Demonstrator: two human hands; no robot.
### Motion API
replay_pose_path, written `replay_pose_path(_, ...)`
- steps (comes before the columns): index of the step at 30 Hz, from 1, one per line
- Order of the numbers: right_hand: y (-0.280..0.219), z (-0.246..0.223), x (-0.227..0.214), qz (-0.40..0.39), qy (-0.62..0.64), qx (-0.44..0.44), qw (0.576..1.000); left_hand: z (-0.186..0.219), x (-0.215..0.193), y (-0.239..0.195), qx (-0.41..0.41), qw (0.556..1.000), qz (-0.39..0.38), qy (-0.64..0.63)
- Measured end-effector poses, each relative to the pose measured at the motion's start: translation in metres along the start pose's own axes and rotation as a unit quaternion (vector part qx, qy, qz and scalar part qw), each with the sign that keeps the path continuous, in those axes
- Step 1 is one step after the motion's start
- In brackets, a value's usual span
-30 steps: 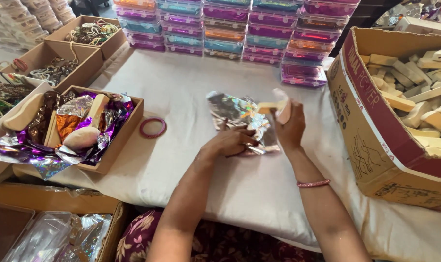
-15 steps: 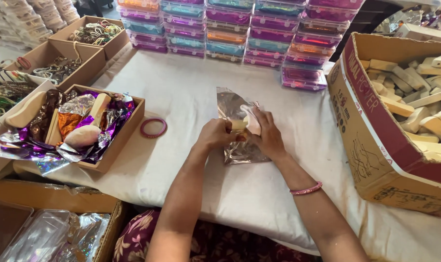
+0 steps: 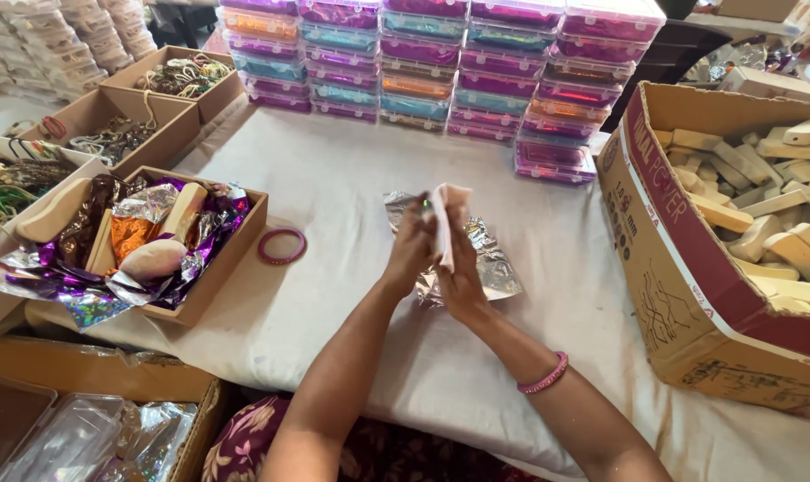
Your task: The person wipes a small wooden block with a white cloth, then wraps it in a shiny purple foil sheet. They place the wrapped block into a clear plastic container and repeat the process with another wooden block.
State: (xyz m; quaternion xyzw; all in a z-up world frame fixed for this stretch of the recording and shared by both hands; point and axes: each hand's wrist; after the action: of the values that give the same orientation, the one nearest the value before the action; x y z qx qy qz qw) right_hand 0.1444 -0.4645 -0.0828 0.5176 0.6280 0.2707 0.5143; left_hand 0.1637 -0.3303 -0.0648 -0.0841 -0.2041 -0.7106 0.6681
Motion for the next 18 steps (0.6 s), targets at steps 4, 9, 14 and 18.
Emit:
replay_pose_path(4,-0.008,0.003,0.003,-0.101,-0.012,-0.012,0.995,0.01,-0.009,0.0,-0.057,0.981,0.072,-0.172)
replay_pose_path(9,0.005,0.014,-0.018,-0.095,-0.254,0.007,0.963,-0.03,-0.013,0.012,-0.069,0.997,0.005,-0.03)
replay_pose_path(14,0.0,0.023,-0.028,-0.016,-0.278,0.007,0.96,-0.018,0.002,0.003,-0.041,0.997,-0.06,-0.018)
replay_pose_path(18,0.009,-0.011,-0.013,-0.185,-0.21,-0.102,0.955,0.016,0.002,-0.003,-0.119,0.98,0.021,-0.159)
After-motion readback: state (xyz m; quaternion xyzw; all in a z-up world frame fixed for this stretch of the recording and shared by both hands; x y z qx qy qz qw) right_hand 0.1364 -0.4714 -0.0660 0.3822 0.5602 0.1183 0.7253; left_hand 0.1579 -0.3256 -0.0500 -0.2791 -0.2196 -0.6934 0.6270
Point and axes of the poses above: each hand's wrist, its own y-axis towards the middle knuckle, its own x-axis out of the palm, z = x × y, and after that the axes turned 7 degrees about -x, right-handed
